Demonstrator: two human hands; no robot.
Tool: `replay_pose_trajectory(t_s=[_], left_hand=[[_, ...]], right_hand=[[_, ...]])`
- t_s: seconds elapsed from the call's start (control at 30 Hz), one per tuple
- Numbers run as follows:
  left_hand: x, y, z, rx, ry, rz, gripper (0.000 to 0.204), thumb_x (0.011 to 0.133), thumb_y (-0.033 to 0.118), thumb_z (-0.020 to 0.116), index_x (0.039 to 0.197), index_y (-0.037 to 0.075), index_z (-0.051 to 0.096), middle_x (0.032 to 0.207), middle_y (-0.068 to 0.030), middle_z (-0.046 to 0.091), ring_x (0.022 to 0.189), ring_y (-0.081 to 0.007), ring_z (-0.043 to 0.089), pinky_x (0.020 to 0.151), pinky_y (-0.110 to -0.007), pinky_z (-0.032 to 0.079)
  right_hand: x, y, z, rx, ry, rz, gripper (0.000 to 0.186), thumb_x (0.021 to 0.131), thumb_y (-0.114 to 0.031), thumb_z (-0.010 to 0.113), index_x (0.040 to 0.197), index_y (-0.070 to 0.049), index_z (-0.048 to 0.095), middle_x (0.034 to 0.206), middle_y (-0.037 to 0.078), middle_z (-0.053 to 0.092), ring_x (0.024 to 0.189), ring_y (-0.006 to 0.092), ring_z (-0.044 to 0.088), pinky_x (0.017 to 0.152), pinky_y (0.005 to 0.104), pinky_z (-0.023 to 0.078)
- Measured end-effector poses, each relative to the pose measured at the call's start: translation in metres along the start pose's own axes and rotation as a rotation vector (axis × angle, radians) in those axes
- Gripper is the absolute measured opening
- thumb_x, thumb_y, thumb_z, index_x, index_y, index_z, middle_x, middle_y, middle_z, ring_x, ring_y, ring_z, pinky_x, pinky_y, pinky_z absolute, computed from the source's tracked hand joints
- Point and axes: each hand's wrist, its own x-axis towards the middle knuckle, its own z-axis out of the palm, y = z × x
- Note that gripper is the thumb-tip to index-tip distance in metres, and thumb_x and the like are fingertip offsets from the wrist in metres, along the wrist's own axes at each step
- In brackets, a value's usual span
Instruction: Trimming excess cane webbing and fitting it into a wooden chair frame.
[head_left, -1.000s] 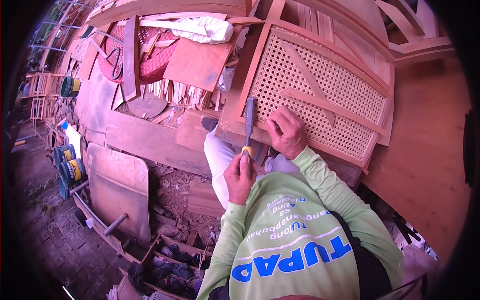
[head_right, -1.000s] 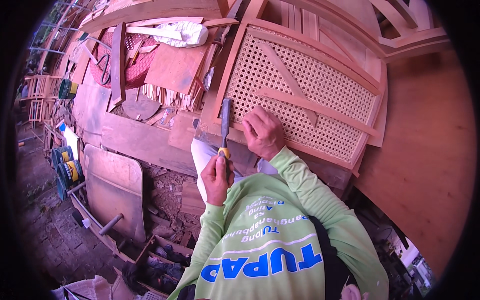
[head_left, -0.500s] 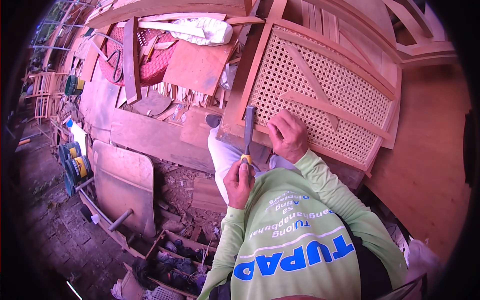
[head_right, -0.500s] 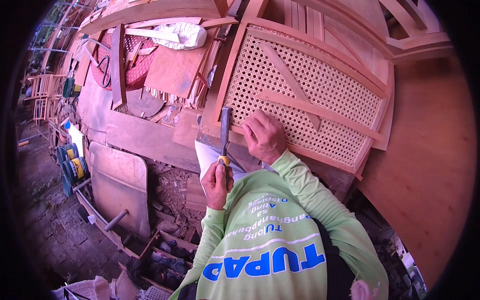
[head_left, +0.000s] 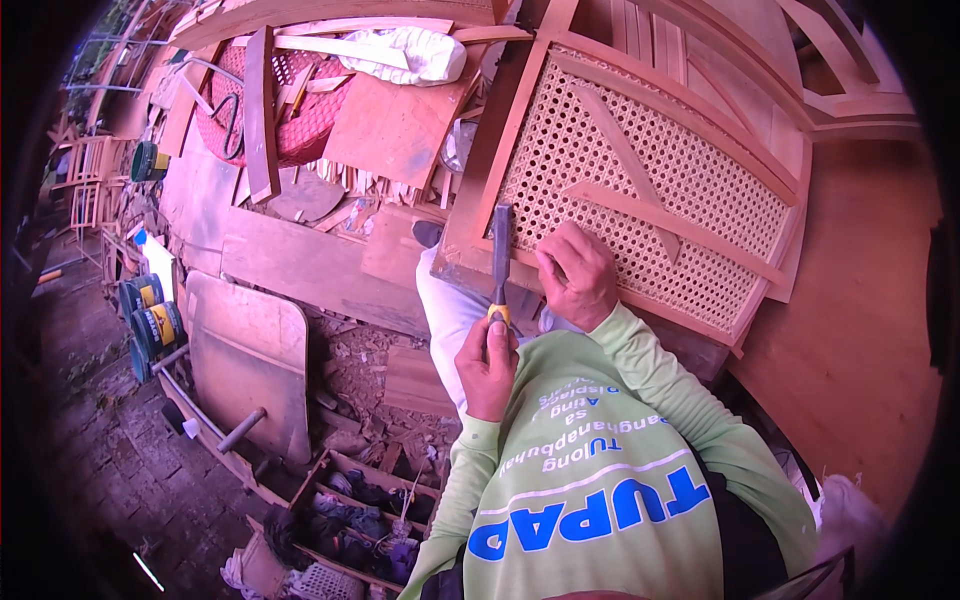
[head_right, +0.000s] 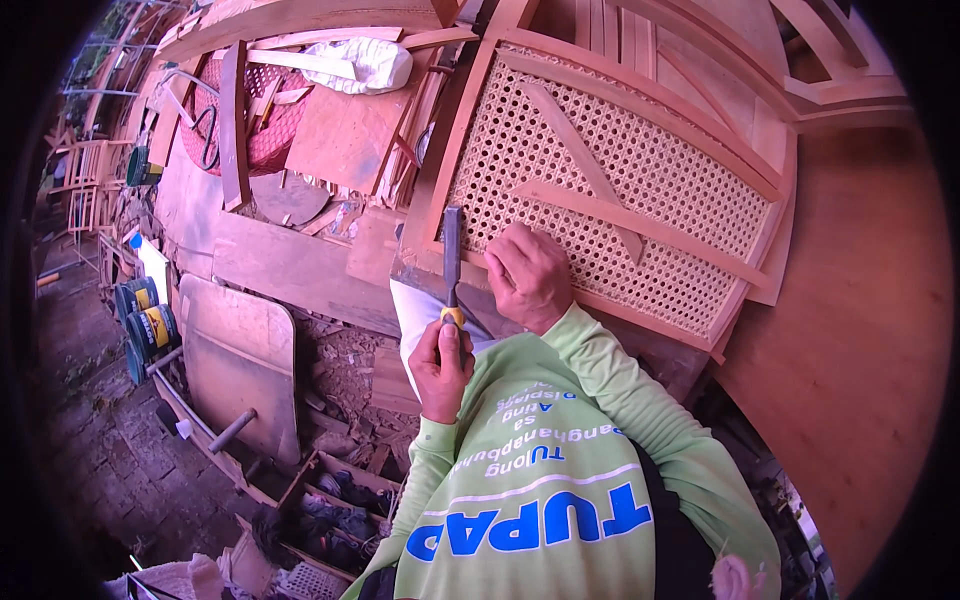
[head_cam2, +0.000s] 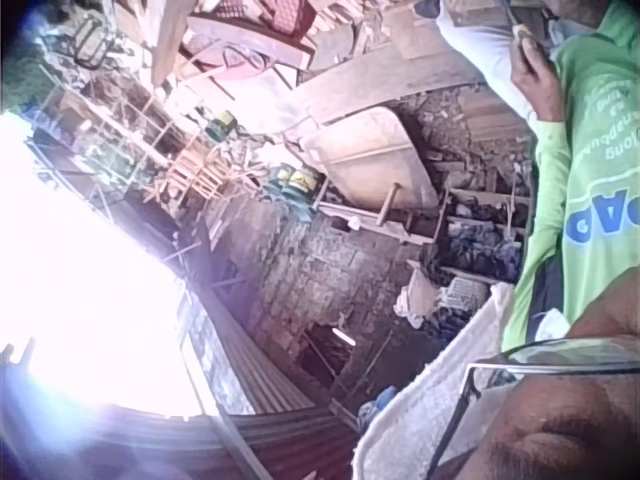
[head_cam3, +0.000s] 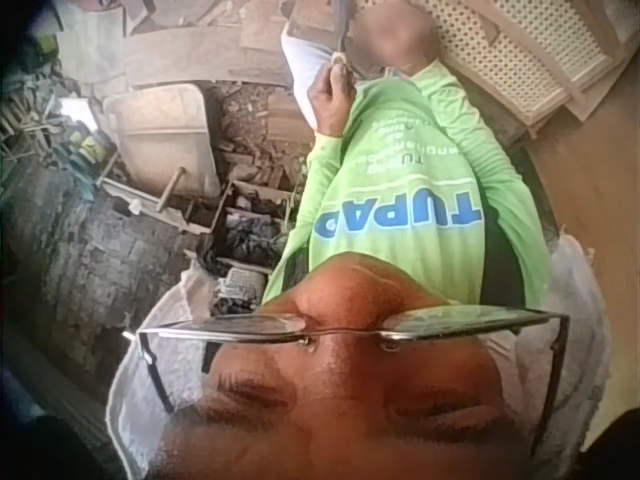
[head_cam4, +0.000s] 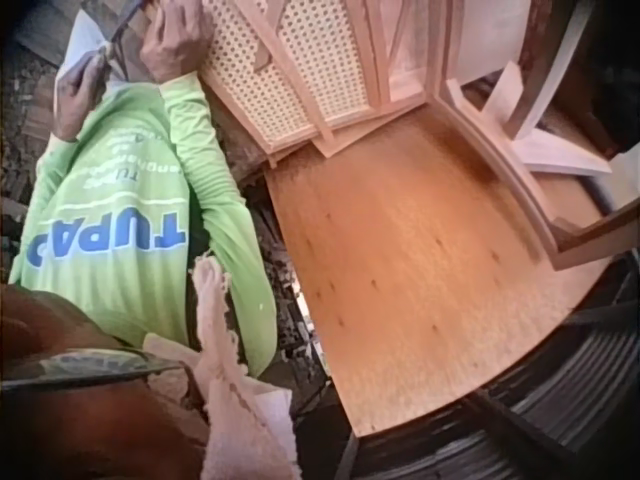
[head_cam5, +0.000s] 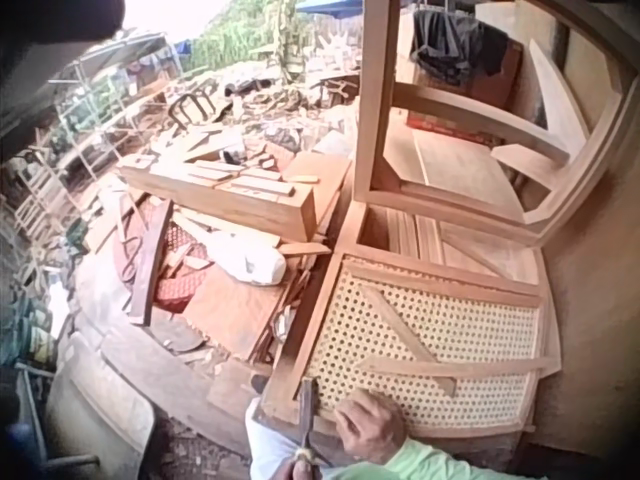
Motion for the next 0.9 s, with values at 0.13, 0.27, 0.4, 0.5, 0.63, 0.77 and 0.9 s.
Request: replay_pose_trajectory(t_s=[0.13, 0.27, 0.4, 0.5, 0.63, 0.77, 0.9], left_hand=[[-0.002, 0.011, 0.003, 0.012, -0.002, -0.032, 0.027, 0.12, 0.023, 0.056, 0.124, 0.0, 0.07, 0.083, -0.0012, 0.063, 0.053, -0.0043, 0.047, 0.047, -0.022, 0.037], [0.003, 0.008, -0.001, -0.058, -0.021, -0.065, 0.027, 0.12, 0.022, 0.056, 0.125, 0.0, 0.071, 0.083, -0.0007, 0.063, 0.054, -0.004, 0.047, 0.047, -0.022, 0.036], [0.01, 0.002, -0.015, -0.067, -0.034, -0.042, 0.028, 0.119, 0.022, 0.056, 0.127, -0.001, 0.071, 0.083, -0.0009, 0.063, 0.053, -0.0042, 0.047, 0.046, -0.022, 0.034], [0.015, 0.003, -0.019, -0.071, -0.065, -0.053, 0.029, 0.119, 0.022, 0.057, 0.128, -0.001, 0.071, 0.083, -0.001, 0.063, 0.053, -0.0043, 0.047, 0.046, -0.022, 0.033], [0.014, 0.021, -0.012, -0.126, -0.09, -0.137, 0.026, 0.119, 0.021, 0.058, 0.124, 0.0, 0.071, 0.082, 0.0009, 0.063, 0.057, -0.0027, 0.048, 0.05, -0.021, 0.035], [0.016, -0.004, -0.008, -0.051, -0.065, 0.009, 0.027, 0.119, 0.023, 0.058, 0.122, 0.0, 0.072, 0.082, -0.0004, 0.063, 0.052, -0.0034, 0.045, 0.046, -0.022, 0.032], [0.021, -0.009, -0.011, -0.096, -0.068, 0.011, 0.028, 0.119, 0.026, 0.058, 0.12, 0.001, 0.071, 0.081, -0.0003, 0.063, 0.052, -0.0038, 0.046, 0.045, -0.023, 0.032]], right_hand=[[0.001, -0.001, -0.003, -0.029, -0.021, 0.003, 0.015, 0.088, 0.001, 0.075, 0.098, -0.006, 0.065, 0.094, 0.011, 0.062, 0.081, 0.0347, 0.067, 0.07, 0.0464, 0.053], [-0.001, 0.0, -0.002, -0.032, -0.031, 0.006, 0.016, 0.088, 0.001, 0.075, 0.098, -0.007, 0.065, 0.094, 0.011, 0.062, 0.081, 0.0348, 0.067, 0.07, 0.0458, 0.053], [-0.001, 0.0, -0.001, -0.006, -0.039, -0.015, 0.017, 0.087, 0.002, 0.075, 0.098, -0.006, 0.066, 0.093, 0.011, 0.062, 0.081, 0.0343, 0.067, 0.07, 0.0451, 0.054], [-0.003, 0.0, -0.002, -0.013, -0.05, -0.011, 0.016, 0.087, 0.003, 0.074, 0.098, -0.005, 0.067, 0.092, 0.011, 0.062, 0.08, 0.0337, 0.068, 0.07, 0.0448, 0.054], [-0.003, 0.001, -0.001, -0.008, -0.046, -0.016, 0.015, 0.087, 0.004, 0.073, 0.098, -0.005, 0.067, 0.091, 0.012, 0.062, 0.079, 0.0332, 0.067, 0.069, 0.0439, 0.054], [-0.002, -0.002, -0.002, 0.0, -0.043, -0.02, 0.015, 0.087, 0.004, 0.073, 0.097, -0.004, 0.067, 0.09, 0.011, 0.062, 0.078, 0.0329, 0.067, 0.068, 0.0435, 0.054], [-0.002, 0.0, -0.002, -0.027, -0.045, -0.026, 0.014, 0.087, 0.004, 0.074, 0.097, -0.004, 0.068, 0.09, 0.011, 0.062, 0.078, 0.0329, 0.067, 0.068, 0.044, 0.054]])
